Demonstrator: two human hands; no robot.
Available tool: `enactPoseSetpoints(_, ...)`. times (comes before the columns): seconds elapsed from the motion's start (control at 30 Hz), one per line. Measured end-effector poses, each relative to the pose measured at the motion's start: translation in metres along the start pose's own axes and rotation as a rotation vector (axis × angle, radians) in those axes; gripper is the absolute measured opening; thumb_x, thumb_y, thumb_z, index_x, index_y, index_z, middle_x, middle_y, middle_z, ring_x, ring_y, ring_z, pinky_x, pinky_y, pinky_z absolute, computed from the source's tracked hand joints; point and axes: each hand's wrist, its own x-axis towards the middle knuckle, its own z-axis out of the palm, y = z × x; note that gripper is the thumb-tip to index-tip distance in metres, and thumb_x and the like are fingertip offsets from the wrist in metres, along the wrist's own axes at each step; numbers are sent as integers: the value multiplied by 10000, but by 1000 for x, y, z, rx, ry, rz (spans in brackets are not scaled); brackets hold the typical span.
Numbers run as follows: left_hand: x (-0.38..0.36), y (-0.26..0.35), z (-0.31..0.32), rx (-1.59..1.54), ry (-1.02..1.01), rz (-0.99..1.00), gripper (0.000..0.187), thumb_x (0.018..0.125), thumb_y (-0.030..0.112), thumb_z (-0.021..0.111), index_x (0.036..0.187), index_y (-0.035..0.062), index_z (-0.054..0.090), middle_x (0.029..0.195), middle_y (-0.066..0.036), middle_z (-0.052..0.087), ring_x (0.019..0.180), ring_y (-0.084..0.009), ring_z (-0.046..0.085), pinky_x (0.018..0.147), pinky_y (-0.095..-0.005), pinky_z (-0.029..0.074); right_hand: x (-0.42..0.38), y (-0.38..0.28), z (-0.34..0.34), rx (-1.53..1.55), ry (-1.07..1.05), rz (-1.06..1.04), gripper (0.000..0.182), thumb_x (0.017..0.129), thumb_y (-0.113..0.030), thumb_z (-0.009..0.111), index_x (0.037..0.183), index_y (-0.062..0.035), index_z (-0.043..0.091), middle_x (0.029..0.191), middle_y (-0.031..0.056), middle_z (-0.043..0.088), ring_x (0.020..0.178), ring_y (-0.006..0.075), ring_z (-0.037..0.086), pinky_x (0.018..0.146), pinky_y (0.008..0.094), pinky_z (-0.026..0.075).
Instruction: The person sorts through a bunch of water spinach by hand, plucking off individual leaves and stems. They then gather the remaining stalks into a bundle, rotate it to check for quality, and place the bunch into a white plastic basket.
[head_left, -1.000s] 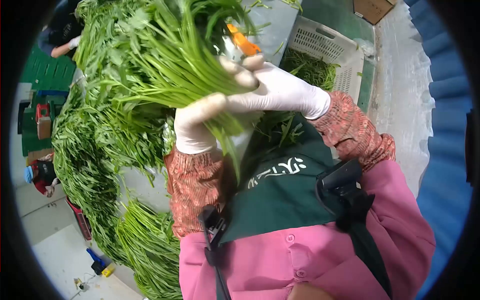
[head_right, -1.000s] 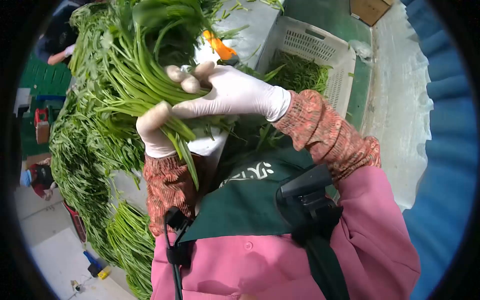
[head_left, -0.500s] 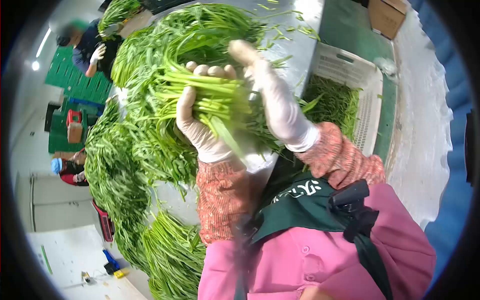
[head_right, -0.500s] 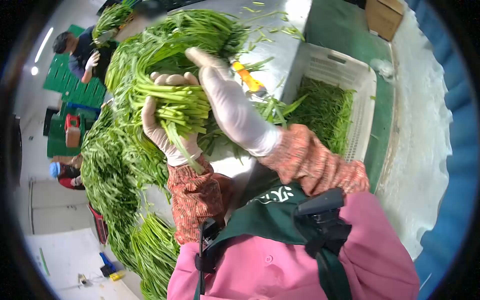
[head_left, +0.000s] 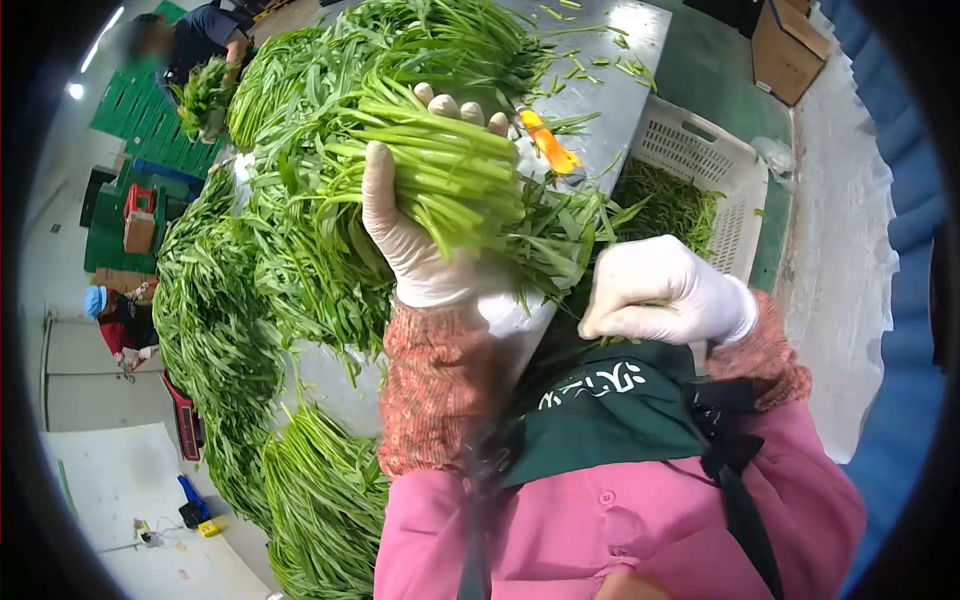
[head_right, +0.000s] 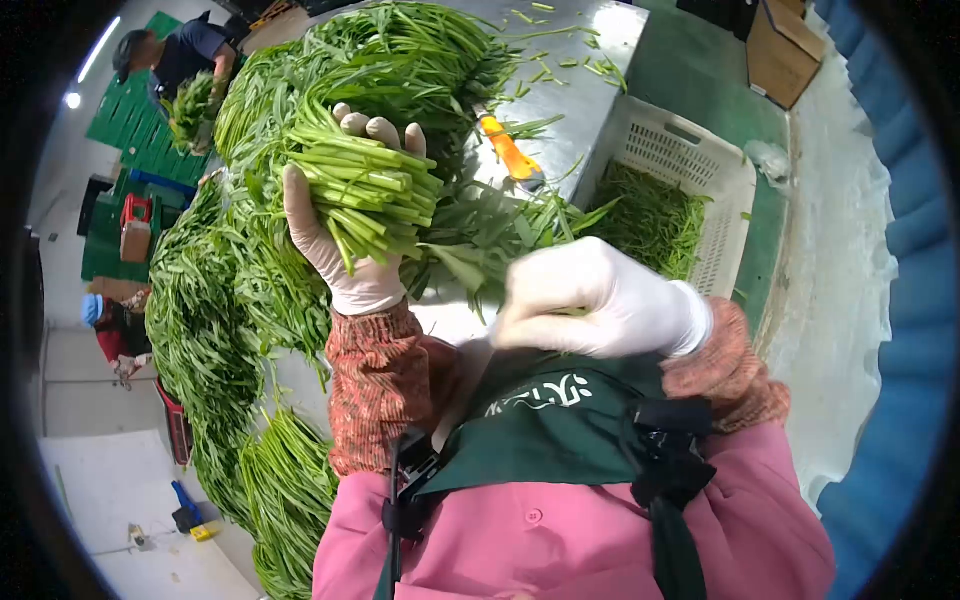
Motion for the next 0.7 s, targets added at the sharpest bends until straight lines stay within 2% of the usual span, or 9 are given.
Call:
enactPoseSetpoints(0.07, 0, 4, -1, -54, 4, -37, 599, 889, 414, 664, 1338, 57, 491, 1173, -85, 608, 1152, -265, 564, 1124, -503, 371, -26, 26, -19, 25, -175, 223, 174, 865, -139, 715, 998, -28, 732, 857, 128, 690, 752, 282, 657, 698, 364, 519)
enactPoseSetpoints(0.13, 0, 3, -4, -117, -42, -48, 632, 880, 374, 699, 1334, 1, 469, 1203, -127, 586, 1174, -290, 552, 1167, -526, 282, -50, 53, -31, -422, -125, 371, 397, 819, -182, 743, 1174, -22, 663, 958, 155, 694, 806, 326, 669, 726, 403, 530)
enactPoseSetpoints(0.17, -1, 1, -4, -113, -48, -46, 632, 879, 374, 700, 1334, 0, 469, 1205, -127, 587, 1179, -290, 550, 1169, -524, 279, -59, 48, -31, -1026, -198, 625, 599, 776, -293, 756, 1290, -48, 570, 1023, 149, 681, 847, 309, 685, 760, 410, 541)
enactPoseSetpoints(0.2, -2, -2, -3, -107, -51, -47, 633, 879, 373, 700, 1334, -1, 469, 1208, -127, 587, 1184, -290, 547, 1170, -523, 277, -57, 52, -26, -1316, 35, 520, 640, 777, -296, 765, 1325, -57, 536, 1085, 163, 660, 852, 289, 688, 735, 399, 542)
enactPoseSetpoints(0.37, -5, -10, 0, -171, -44, -34, 516, 902, 394, 662, 1266, 52, 532, 1125, -73, 617, 1111, -262, 582, 1115, -489, 376, 18, -9, -10, -477, 402, 303, 634, 769, -285, 847, 1283, -32, 577, 815, 57, 648, 572, 53, 552, 557, 220, 456)
enactPoseSetpoints(0.43, -4, -7, 2, -214, -100, -7, 449, 913, 318, 668, 1254, 57, 535, 1069, -57, 613, 1088, -248, 586, 1106, -485, 384, 40, 1, 9, -680, 363, 251, 639, 779, -443, 807, 1223, -29, 608, 681, 96, 636, 528, 170, 602, 543, 297, 484)
enactPoseSetpoints(0.47, -3, -5, 1, -256, -147, -17, 435, 914, 294, 671, 1252, 58, 535, 1049, -51, 609, 1085, -244, 586, 1104, -485, 385, 47, 8, 19, -806, 305, 276, 501, 853, -521, 681, 948, -33, 622, 683, 150, 640, 617, 366, 640, 593, 440, 513)
enactPoseSetpoints(0.57, -5, 6, 0, -362, -138, -16, 412, 897, 269, 695, 1222, 54, 561, 1029, -26, 605, 1047, -208, 583, 1111, -481, 351, 51, 23, 46, -279, 303, 117, 355, 930, -376, 618, 735, -79, 611, 629, 160, 594, 609, 367, 623, 549, 439, 475)
enactPoseSetpoints(0.7, -9, 14, 0, -437, -145, -15, 406, 877, 250, 716, 1202, 46, 583, 1036, -15, 609, 1039, -182, 570, 1114, -477, 326, 27, 28, 30, -285, 216, 154, 311, 870, -203, 644, 635, -47, 514, 560, 163, 468, 481, 316, 489, 485, 395, 388)
